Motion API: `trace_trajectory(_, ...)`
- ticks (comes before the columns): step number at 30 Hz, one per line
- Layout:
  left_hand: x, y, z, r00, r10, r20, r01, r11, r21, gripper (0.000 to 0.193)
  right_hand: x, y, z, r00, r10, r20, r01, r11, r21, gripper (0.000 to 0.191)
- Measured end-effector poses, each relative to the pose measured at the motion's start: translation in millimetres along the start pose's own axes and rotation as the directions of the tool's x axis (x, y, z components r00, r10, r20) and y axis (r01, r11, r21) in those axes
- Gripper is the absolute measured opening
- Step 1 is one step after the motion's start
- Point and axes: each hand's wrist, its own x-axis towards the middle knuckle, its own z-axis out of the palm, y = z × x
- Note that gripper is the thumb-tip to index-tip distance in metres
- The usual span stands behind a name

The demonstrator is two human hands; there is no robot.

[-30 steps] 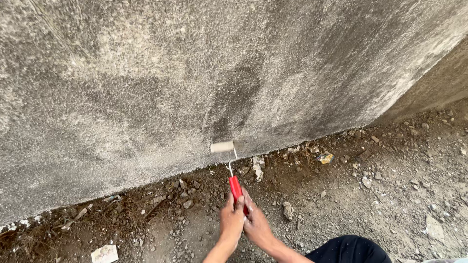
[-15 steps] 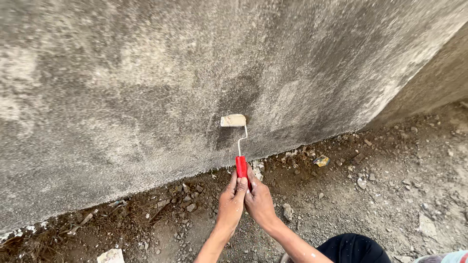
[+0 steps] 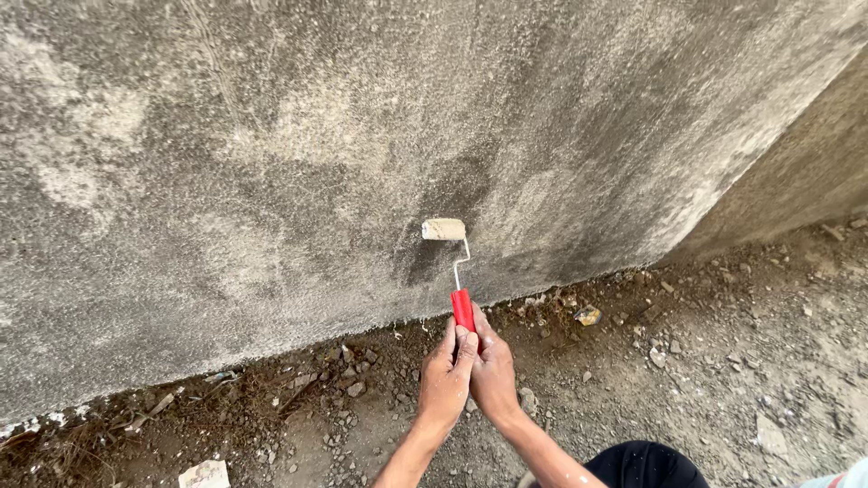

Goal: The person sits on the ground beside a concrete wall and uses a small paint roller to apply liquid from a bucket onto the wall, leaving dark wet streaks. They roll up and down across different sections of the wall and occasionally touch the wall with a hand.

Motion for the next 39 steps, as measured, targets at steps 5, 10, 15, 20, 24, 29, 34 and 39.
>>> trace_trajectory(5, -3, -25, 2, 0.973, -0.204, -0.108, 0.202, 0.979, -0.028, 0.051, -20, 31, 27, 0.878, 0.458, 0.137, -0.464, 0.886, 0.01, 0.049)
trace_trajectory(10, -9, -50, 5, 0.948, -0.24, -0.21, 0.219, 0.968, -0.121, 0.045, -43, 79, 44, 0.975, 0.176, 0.134, -0.201, 0.958, 0.204, 0.056)
trace_trajectory(15, -11, -41, 11, 0.917, -0.348, -0.194, 0.364, 0.93, 0.056, 0.051, -45, 81, 42, 0.961, 0.249, 0.121, -0.277, 0.875, 0.398, 0.053)
trace_trajectory(20, -10, -5, 11, 0.992, -0.123, -0.009, 0.123, 0.982, 0.141, 0.063, -10, 38, 13, 0.984, -0.121, -0.128, 0.116, 0.992, -0.049, 0.054)
trace_trajectory(24, -12, 20, 7, 0.989, 0.129, 0.08, -0.129, 0.992, -0.004, 0.065, 17, 5, -1, 0.986, 0.018, -0.168, -0.027, 0.998, -0.056, 0.059)
trace_trajectory(29, -15, 26, 12, 0.996, -0.09, 0.024, 0.092, 0.994, -0.063, 0.063, 18, 3, 0, 0.98, 0.198, -0.012, -0.187, 0.944, 0.271, 0.053)
trace_trajectory(34, -15, -5, 21, 0.926, -0.367, -0.094, 0.35, 0.923, -0.159, 0.059, -9, 51, 17, 0.953, 0.268, 0.14, -0.298, 0.766, 0.57, 0.053)
trace_trajectory(39, -10, -21, 25, 0.916, -0.394, -0.071, 0.357, 0.885, -0.299, 0.058, -19, 75, 16, 0.987, -0.157, 0.022, 0.152, 0.98, 0.13, 0.049)
